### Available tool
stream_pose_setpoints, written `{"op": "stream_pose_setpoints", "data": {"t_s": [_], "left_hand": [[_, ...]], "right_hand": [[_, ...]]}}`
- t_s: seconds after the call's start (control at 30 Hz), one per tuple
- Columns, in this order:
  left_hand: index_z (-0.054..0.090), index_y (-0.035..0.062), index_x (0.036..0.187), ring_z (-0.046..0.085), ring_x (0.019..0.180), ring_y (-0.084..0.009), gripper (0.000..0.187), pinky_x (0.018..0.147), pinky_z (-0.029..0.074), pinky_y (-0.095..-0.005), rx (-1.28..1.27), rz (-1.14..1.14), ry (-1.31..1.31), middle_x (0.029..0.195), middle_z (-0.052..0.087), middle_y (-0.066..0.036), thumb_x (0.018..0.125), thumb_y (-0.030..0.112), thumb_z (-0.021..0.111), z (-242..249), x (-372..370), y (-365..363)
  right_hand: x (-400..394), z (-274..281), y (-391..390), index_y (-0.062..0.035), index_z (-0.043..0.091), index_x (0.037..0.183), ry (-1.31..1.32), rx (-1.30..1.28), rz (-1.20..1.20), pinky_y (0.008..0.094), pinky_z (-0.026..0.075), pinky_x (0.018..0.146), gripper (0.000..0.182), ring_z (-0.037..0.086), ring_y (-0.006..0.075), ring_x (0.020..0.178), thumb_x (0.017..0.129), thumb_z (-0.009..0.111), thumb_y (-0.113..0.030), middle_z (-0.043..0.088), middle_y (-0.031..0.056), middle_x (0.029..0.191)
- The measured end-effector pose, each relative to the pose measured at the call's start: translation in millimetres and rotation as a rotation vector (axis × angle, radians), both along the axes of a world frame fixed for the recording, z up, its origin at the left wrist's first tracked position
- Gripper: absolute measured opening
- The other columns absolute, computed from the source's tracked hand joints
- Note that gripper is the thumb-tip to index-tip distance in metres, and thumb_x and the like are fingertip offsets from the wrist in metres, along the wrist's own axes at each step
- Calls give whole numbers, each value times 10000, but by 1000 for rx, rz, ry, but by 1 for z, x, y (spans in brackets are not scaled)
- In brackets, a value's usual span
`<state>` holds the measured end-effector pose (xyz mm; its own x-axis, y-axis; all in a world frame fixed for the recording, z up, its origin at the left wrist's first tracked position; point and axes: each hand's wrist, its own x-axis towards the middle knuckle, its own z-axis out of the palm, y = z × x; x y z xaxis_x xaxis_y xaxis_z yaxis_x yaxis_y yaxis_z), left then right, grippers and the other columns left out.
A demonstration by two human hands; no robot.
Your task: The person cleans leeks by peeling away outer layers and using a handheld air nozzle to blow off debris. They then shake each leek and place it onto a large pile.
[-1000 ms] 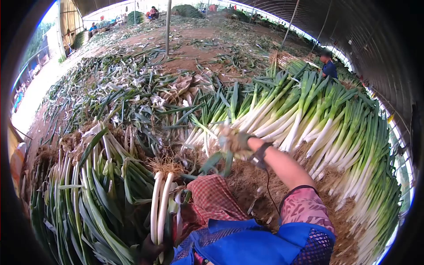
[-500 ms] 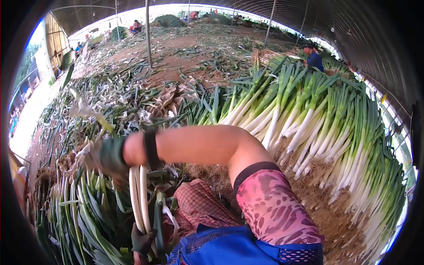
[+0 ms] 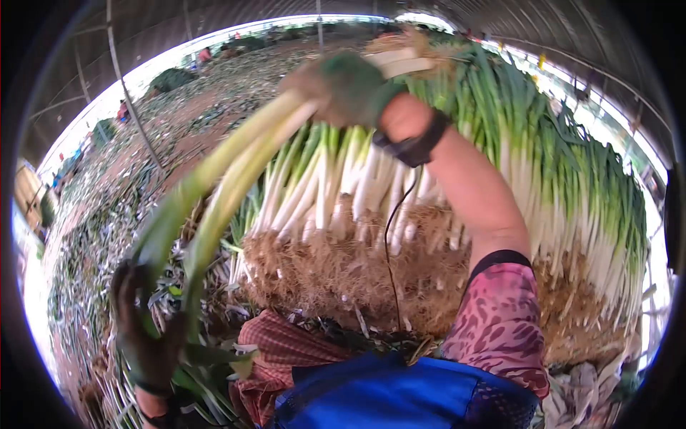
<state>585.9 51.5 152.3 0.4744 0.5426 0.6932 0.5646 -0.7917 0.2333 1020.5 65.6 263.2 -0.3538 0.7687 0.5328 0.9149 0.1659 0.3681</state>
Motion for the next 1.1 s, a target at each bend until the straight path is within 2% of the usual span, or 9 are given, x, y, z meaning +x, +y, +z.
{"op": "stream_pose_setpoints", "data": {"t_s": [0.23, 0.53, 0.67, 0.73, 0.83, 0.9, 0.97, 1.03, 1.1], "left_hand": [[431, 14, 1446, 372, 1418, -308, 637, 1182, 238, -444, 25, 136, 11, 1482, 457, -166, 852, 67, 654, -2, -55, 64], [486, -19, 1382, 518, 1279, -315, 572, 1084, 384, -409, -261, 501, 178, 1345, 569, -179, 887, 166, 705, -150, -204, 162], [515, 9, 1367, 535, 1260, -325, 656, 1051, 418, -413, -471, 689, 146, 1321, 584, -189, 839, 312, 758, -209, -303, 150], [520, 12, 1364, 536, 1259, -327, 672, 1048, 421, -416, -596, 824, 141, 1322, 583, -193, 828, 336, 765, -220, -335, 109], [526, 17, 1359, 536, 1258, -331, 698, 1045, 425, -419, -848, 994, 80, 1322, 582, -198, 812, 372, 775, -226, -350, 42], [530, 21, 1356, 537, 1257, -333, 715, 1042, 427, -422, -1102, 1113, -70, 1323, 581, -201, 801, 395, 781, -253, -389, 16], [535, 24, 1353, 538, 1257, -335, 733, 1040, 430, -424, -1287, 1190, -178, 1323, 580, -205, 790, 419, 788, -249, -373, 6], [561, 41, 1326, 496, 1295, -385, 838, 1042, 430, -467, -949, 1196, 379, 1432, 490, -243, 704, 555, 791, -225, -342, -2], [479, 33, 1387, 442, 1341, -415, 914, 1076, 412, -463, -838, 1270, 424, 1440, 457, -286, 707, 565, 781, -234, -344, 4]], "right_hand": [[238, 0, -259, -218, 530, 1370, 619, 481, -878, 395, 520, 860, 537, 689, 286, 959, 850, 637, -300, 704, 129, 1093], [426, -237, -389, -171, 284, 1547, 1078, 403, -1731, 434, 401, 1095, 732, 505, 367, 1327, 860, 536, -152, 519, 218, 1428], [455, -250, -409, -90, 325, 1489, 1035, 357, -1774, 448, 409, 1080, 677, 507, 439, 1290, 853, 531, -198, 520, 283, 1390], [512, -293, -448, -33, 515, 1360, 695, 413, -1644, 468, 458, 1016, 558, 568, 442, 1206, 858, 547, -275, 577, 284, 1316], [563, -285, -476, 4, 568, 1308, 763, 99, -1547, 446, 501, 922, 505, 599, 408, 1169, 955, 560, -357, 597, 299, 1279], [497, -234, -427, -58, 586, 1315, 202, -220, -1796, 432, 504, 940, 461, 599, 360, 1192, 952, 560, -342, 599, 240, 1309], [386, -166, -344, -121, 604, 1323, -64, -185, -1760, 417, 507, 958, 428, 600, 312, 1215, 950, 559, -327, 601, 181, 1340], [381, -135, -271, -106, 600, 1329, 224, 51, -1329, 414, 493, 981, 428, 585, 321, 1227, 957, 553, -314, 590, 185, 1353], [420, -125, -197, -12, 573, 1333, 682, 213, -696, 421, 461, 1009, 463, 556, 387, 1228, 975, 541, -303, 566, 253, 1348]]}}
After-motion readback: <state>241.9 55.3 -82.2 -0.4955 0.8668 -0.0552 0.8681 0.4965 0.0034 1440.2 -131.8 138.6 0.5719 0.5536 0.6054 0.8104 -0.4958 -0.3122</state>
